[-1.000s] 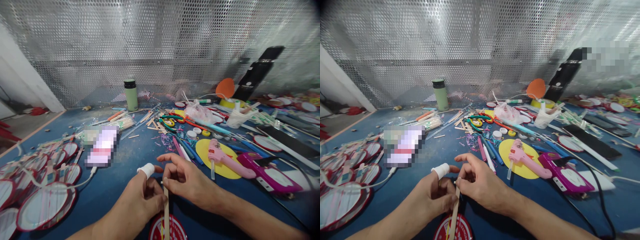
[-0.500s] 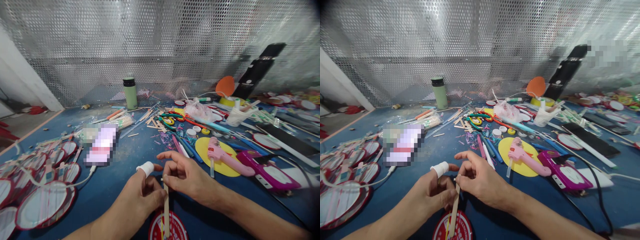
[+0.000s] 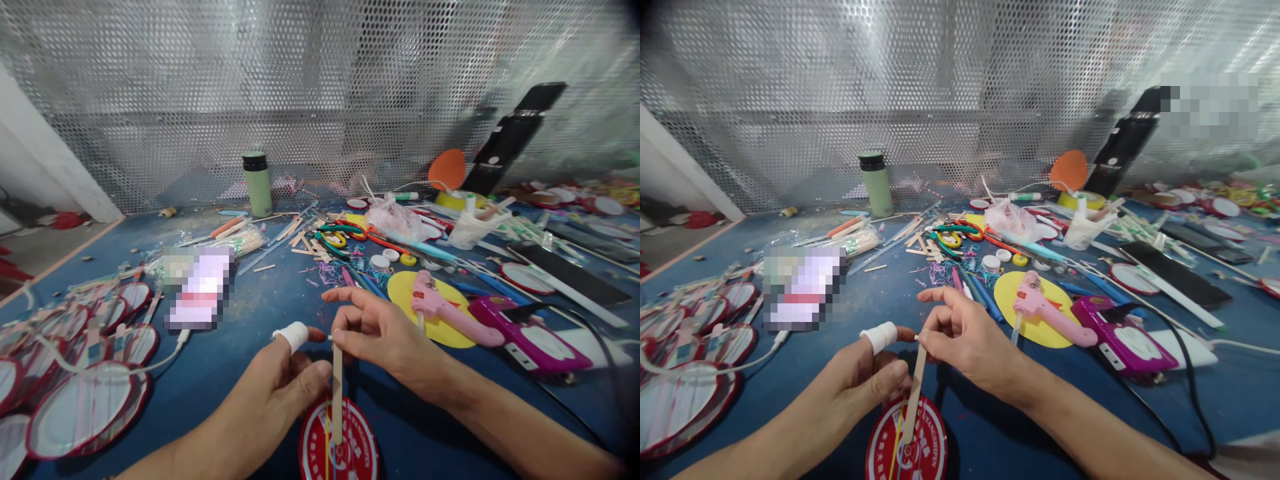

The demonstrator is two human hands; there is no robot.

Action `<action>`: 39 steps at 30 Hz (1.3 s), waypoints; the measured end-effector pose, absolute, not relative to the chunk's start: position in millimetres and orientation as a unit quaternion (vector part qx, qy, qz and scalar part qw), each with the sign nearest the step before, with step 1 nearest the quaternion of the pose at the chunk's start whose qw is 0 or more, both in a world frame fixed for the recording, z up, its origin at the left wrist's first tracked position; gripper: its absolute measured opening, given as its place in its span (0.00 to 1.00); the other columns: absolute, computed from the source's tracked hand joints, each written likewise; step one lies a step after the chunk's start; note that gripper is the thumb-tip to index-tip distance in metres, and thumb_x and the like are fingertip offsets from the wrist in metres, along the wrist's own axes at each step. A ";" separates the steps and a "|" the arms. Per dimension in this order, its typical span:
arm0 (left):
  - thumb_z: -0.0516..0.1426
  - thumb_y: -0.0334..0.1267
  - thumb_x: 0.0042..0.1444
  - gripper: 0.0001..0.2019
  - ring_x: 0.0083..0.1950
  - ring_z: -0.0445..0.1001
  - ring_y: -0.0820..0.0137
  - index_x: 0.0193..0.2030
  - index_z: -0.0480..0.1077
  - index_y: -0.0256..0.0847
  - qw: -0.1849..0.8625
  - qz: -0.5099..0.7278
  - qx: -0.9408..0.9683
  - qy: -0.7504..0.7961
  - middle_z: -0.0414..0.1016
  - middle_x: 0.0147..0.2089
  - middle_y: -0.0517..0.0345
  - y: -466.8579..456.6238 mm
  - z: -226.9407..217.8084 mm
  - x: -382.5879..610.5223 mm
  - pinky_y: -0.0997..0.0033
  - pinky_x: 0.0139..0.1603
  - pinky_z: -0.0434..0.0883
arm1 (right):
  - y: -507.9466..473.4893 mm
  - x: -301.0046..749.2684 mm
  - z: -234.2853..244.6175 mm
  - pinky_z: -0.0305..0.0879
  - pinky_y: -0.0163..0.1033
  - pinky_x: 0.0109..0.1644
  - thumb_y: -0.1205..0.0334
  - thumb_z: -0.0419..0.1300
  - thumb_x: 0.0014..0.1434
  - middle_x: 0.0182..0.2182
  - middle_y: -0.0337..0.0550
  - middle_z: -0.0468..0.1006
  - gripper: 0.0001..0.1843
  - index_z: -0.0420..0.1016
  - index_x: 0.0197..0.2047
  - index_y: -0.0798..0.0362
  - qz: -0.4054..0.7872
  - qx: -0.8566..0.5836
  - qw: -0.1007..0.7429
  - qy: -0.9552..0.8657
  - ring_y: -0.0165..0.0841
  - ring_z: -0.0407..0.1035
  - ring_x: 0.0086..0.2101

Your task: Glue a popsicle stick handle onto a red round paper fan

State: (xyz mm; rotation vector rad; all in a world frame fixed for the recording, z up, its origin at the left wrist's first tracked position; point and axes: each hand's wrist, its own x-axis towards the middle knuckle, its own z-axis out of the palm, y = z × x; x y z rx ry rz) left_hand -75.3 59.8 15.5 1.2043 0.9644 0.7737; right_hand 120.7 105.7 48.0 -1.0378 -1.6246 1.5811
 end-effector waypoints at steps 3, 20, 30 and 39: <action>0.59 0.51 0.60 0.26 0.34 0.73 0.68 0.60 0.61 0.39 0.662 0.325 0.526 0.424 0.71 0.30 0.62 59.4 19.5 -75.4 0.68 0.36 0.65 | 107.0 122.5 51.7 0.61 0.35 0.34 0.61 0.63 0.59 0.28 0.32 0.72 0.24 0.61 0.56 0.54 0.592 -0.405 0.331 -0.613 0.27 0.67 0.28; 0.57 0.29 0.47 0.25 0.26 0.64 0.76 0.54 0.63 0.34 0.653 0.298 0.548 0.429 0.68 0.26 0.66 66.2 23.2 -71.5 0.74 0.29 0.58 | 111.0 125.6 42.0 0.64 0.36 0.33 0.53 0.66 0.57 0.27 0.32 0.71 0.30 0.61 0.57 0.52 0.603 -0.396 0.360 -0.591 0.28 0.67 0.27; 0.58 0.28 0.45 0.25 0.24 0.64 0.78 0.52 0.64 0.36 0.674 0.316 0.508 0.433 0.68 0.25 0.67 68.3 20.4 -68.8 0.76 0.26 0.57 | 114.4 126.7 36.0 0.63 0.37 0.32 0.50 0.65 0.57 0.26 0.32 0.70 0.31 0.59 0.58 0.53 0.598 -0.398 0.352 -0.599 0.28 0.66 0.26; 0.60 0.27 0.45 0.25 0.25 0.65 0.78 0.53 0.65 0.38 0.682 0.320 0.502 0.426 0.68 0.25 0.67 68.8 16.1 -69.6 0.77 0.26 0.58 | 114.4 127.6 36.2 0.62 0.36 0.31 0.48 0.65 0.57 0.26 0.33 0.70 0.32 0.60 0.59 0.53 0.589 -0.406 0.344 -0.608 0.29 0.67 0.26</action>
